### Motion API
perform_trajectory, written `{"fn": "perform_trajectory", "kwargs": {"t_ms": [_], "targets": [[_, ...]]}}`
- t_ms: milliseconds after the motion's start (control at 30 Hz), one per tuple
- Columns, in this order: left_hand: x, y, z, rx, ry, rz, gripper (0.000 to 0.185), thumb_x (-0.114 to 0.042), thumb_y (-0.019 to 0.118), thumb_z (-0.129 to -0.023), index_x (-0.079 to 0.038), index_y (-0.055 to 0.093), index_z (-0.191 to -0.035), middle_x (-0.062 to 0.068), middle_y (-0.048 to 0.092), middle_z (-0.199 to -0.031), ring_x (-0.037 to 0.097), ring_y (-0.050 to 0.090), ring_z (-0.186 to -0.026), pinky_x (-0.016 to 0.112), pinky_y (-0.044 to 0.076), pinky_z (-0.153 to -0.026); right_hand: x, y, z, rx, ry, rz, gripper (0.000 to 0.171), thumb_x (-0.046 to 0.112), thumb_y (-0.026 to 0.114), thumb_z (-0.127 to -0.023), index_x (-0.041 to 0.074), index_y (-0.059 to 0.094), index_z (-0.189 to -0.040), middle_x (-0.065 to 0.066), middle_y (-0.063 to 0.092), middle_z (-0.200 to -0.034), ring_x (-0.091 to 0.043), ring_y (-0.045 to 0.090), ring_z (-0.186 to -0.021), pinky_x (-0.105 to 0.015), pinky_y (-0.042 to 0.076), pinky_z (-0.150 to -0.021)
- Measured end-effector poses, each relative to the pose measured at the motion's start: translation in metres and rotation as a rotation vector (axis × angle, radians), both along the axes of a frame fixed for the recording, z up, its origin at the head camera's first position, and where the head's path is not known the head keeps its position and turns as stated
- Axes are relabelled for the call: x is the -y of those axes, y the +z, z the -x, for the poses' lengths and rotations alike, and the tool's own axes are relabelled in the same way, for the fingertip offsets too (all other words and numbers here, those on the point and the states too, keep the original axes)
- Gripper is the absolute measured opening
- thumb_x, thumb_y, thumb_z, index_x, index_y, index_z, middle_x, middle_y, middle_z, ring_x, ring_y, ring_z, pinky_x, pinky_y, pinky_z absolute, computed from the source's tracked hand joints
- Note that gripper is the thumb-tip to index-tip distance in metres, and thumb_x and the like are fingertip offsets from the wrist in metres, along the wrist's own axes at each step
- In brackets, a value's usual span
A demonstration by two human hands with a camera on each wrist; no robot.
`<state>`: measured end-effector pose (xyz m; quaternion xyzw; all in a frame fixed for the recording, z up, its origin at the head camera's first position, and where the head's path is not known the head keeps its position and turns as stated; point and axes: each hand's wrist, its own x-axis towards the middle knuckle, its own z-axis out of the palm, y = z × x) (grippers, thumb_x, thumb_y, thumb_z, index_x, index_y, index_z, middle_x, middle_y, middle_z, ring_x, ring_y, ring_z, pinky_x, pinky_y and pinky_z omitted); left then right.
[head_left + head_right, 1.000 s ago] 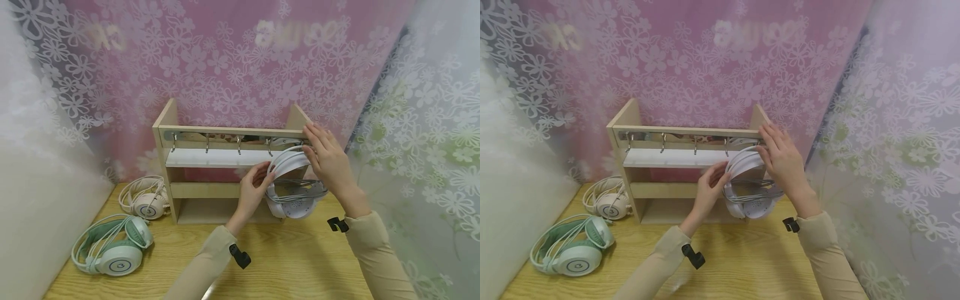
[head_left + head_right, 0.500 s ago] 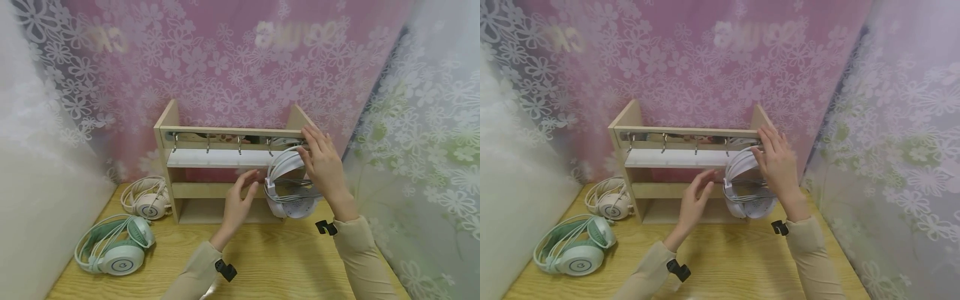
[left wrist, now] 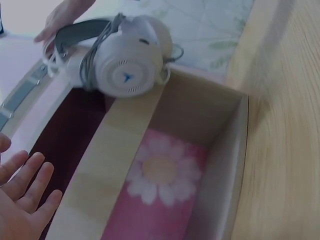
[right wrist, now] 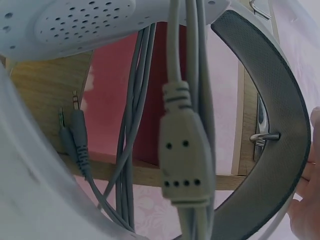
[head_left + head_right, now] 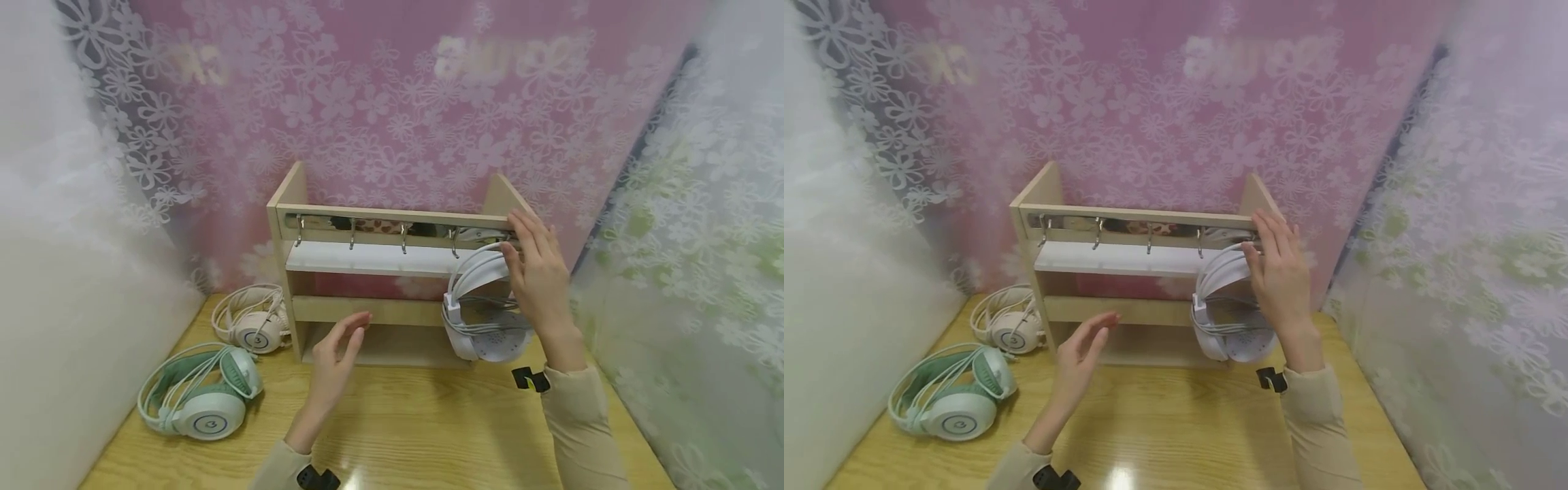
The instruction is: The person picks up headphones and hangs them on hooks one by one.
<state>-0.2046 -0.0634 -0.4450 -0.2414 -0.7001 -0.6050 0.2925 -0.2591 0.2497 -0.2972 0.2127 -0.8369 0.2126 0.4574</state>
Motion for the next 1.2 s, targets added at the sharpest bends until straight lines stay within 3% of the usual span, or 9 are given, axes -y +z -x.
{"fn": "perform_trajectory", "kwargs": {"t_ms": [233,367,533,700,900,1000,1200], "targets": [[0.049,-0.018,-0.018,0.124,0.101,-0.032,0.024,-0.002,0.055,-0.104,-0.004,0.068,-0.124,0.013,0.071,-0.122,0.014,0.068,-0.112,0.015,0.051,-0.097,-0.005,-0.003,-0.005,-0.027,-0.016,0.062,0.061,0.051,0.039,-0.107,0.005,0.056,-0.143,-0.014,0.054,-0.148,-0.033,0.043,-0.143,-0.054,0.016,-0.126],[0.076,-0.03,-0.033,0.17,0.213,-0.068,0.024,0.002,0.056,-0.102,-0.002,0.069,-0.122,0.016,0.072,-0.119,0.003,0.068,-0.107,0.011,0.051,-0.093,-0.004,-0.005,-0.004,-0.031,-0.017,0.081,0.06,0.051,0.04,-0.108,0.005,0.055,-0.143,-0.015,0.054,-0.147,-0.034,0.042,-0.143,-0.053,0.016,-0.126],[0.105,-0.042,-0.053,0.173,0.346,-0.112,0.024,0.005,0.054,-0.102,0.004,0.068,-0.121,0.019,0.072,-0.115,0.003,0.07,-0.099,0.01,0.054,-0.087,-0.001,-0.007,-0.001,-0.047,-0.015,0.105,0.059,0.05,0.04,-0.108,0.005,0.056,-0.142,-0.014,0.055,-0.146,-0.033,0.042,-0.143,-0.052,0.015,-0.127],[0.138,-0.053,-0.07,0.179,0.491,-0.179,0.022,0.007,0.053,-0.102,0.012,0.066,-0.119,0.002,0.074,-0.109,0.002,0.071,-0.094,0.012,0.055,-0.085,0.001,-0.007,0.002,-0.062,-0.013,0.112,0.06,0.051,0.039,-0.108,0.005,0.057,-0.141,-0.014,0.056,-0.146,-0.033,0.043,-0.143,-0.052,0.016,-0.126],[0.187,-0.076,-0.09,0.351,0.723,-0.241,0.024,0.001,0.058,-0.101,0.011,0.066,-0.121,-0.025,0.07,-0.102,-0.011,0.067,-0.089,0.002,0.05,-0.079,0.004,-0.007,0.004,-0.06,-0.005,0.113,0.061,0.052,0.039,-0.107,0.005,0.058,-0.141,-0.014,0.056,-0.146,-0.034,0.043,-0.143,-0.052,0.016,-0.126],[0.209,-0.081,-0.1,0.434,0.785,-0.286,0.022,-0.003,0.059,-0.101,0.004,0.068,-0.12,-0.034,0.067,-0.098,-0.016,0.064,-0.087,-0.001,0.047,-0.077,0.006,-0.008,0.006,-0.06,-0.002,0.116,0.061,0.053,0.039,-0.107,0.006,0.058,-0.141,-0.014,0.056,-0.146,-0.034,0.043,-0.143,-0.053,0.016,-0.126],[0.242,-0.095,-0.113,0.628,0.815,-0.422,0.025,-0.012,0.06,-0.1,-0.034,0.067,-0.106,-0.043,0.06,-0.086,-0.021,0.055,-0.078,-0.004,0.041,-0.068,0.008,-0.01,0.009,-0.062,0.001,0.102,0.063,0.054,0.036,-0.108,0.006,0.057,-0.142,-0.013,0.056,-0.146,-0.033,0.044,-0.142,-0.052,0.017,-0.126]]}}
